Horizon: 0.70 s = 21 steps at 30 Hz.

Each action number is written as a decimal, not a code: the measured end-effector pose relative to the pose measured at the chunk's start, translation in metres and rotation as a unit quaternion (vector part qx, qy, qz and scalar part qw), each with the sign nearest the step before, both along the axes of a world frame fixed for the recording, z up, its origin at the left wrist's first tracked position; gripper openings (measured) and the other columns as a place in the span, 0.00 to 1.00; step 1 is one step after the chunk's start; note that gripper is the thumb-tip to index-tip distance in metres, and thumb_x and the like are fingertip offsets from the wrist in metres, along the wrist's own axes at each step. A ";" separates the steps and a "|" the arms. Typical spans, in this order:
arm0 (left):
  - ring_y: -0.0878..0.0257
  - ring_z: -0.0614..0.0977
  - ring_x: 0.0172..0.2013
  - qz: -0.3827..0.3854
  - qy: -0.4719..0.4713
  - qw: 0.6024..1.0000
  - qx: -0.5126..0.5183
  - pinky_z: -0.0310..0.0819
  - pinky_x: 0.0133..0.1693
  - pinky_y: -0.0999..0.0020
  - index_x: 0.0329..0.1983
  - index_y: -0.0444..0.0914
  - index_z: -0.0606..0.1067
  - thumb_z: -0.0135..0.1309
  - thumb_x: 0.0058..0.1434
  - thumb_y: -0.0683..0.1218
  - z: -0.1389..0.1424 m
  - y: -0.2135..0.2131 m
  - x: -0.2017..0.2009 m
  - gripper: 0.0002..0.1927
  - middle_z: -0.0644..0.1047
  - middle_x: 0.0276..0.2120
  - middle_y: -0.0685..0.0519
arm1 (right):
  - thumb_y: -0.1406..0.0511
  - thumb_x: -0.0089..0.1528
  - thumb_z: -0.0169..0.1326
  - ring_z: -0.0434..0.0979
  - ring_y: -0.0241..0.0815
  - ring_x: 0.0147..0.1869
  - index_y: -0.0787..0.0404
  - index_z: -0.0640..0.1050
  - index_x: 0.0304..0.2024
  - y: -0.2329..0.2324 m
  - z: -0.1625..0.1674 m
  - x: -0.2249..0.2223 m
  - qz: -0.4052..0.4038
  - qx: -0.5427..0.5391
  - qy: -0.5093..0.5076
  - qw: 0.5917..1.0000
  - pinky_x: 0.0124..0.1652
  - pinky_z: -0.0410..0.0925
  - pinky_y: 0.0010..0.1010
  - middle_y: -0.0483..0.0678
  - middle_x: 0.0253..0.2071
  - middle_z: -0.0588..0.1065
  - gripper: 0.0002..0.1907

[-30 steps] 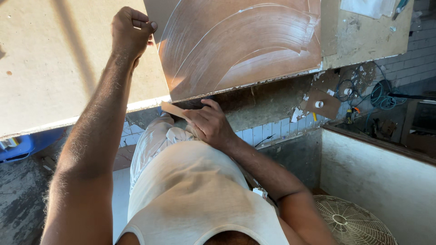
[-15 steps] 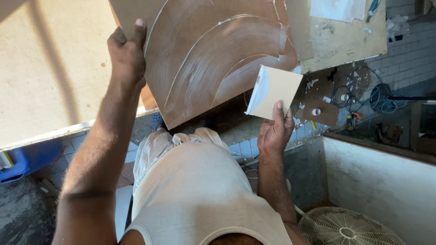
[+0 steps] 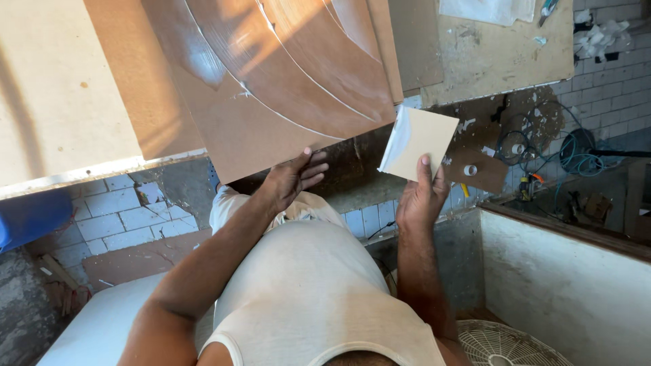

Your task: The person applies glue to a cardboard sheet using a small rectangular applicator, then places a black fabric with gold Arabic calligraphy onto the glued surface and presses it down to adhere. The person repeats the glue application on another cardboard sheet.

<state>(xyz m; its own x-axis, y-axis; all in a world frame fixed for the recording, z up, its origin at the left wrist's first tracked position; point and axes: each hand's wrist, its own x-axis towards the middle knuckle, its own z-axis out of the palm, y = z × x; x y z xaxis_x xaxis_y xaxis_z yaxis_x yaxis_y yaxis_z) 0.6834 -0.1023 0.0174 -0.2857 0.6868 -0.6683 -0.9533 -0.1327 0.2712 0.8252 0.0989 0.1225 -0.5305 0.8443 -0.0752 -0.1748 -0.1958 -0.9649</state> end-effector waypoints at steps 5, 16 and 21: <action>0.59 0.86 0.36 -0.264 0.292 0.910 -0.129 0.83 0.38 0.63 0.52 0.34 0.80 0.51 0.70 0.57 0.030 -0.006 -0.008 0.23 0.85 0.41 0.46 | 0.64 0.73 0.54 0.76 0.39 0.56 0.67 0.78 0.56 0.027 -0.040 -0.005 0.040 0.071 -0.081 0.993 0.56 0.68 0.33 0.50 0.51 0.79 0.14; 0.45 0.59 0.77 -0.234 0.789 0.376 -0.425 0.45 0.68 0.29 0.73 0.36 0.66 0.62 0.66 0.55 0.030 -0.133 -0.101 0.37 0.65 0.76 0.45 | 0.69 0.65 0.57 0.73 0.48 0.61 0.50 0.83 0.55 -0.052 -0.097 -0.012 0.187 0.697 -0.216 0.658 0.63 0.63 0.48 0.52 0.59 0.75 0.16; 0.46 0.58 0.77 -0.223 0.794 0.399 -0.400 0.41 0.68 0.28 0.74 0.35 0.67 0.57 0.70 0.58 0.009 -0.152 -0.110 0.35 0.61 0.79 0.43 | 0.70 0.66 0.53 0.77 0.49 0.55 0.58 0.82 0.54 -0.032 -0.057 -0.023 0.129 0.704 -0.253 0.650 0.62 0.63 0.52 0.53 0.56 0.78 0.15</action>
<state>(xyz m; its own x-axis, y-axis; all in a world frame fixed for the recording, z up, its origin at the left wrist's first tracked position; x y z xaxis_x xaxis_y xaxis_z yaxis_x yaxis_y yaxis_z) 0.5737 -0.2538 0.0267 -0.7543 0.6541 0.0559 0.6249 0.6893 0.3665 0.8019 0.0666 0.0651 -0.8767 0.1527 0.4562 0.0989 0.9852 -0.1397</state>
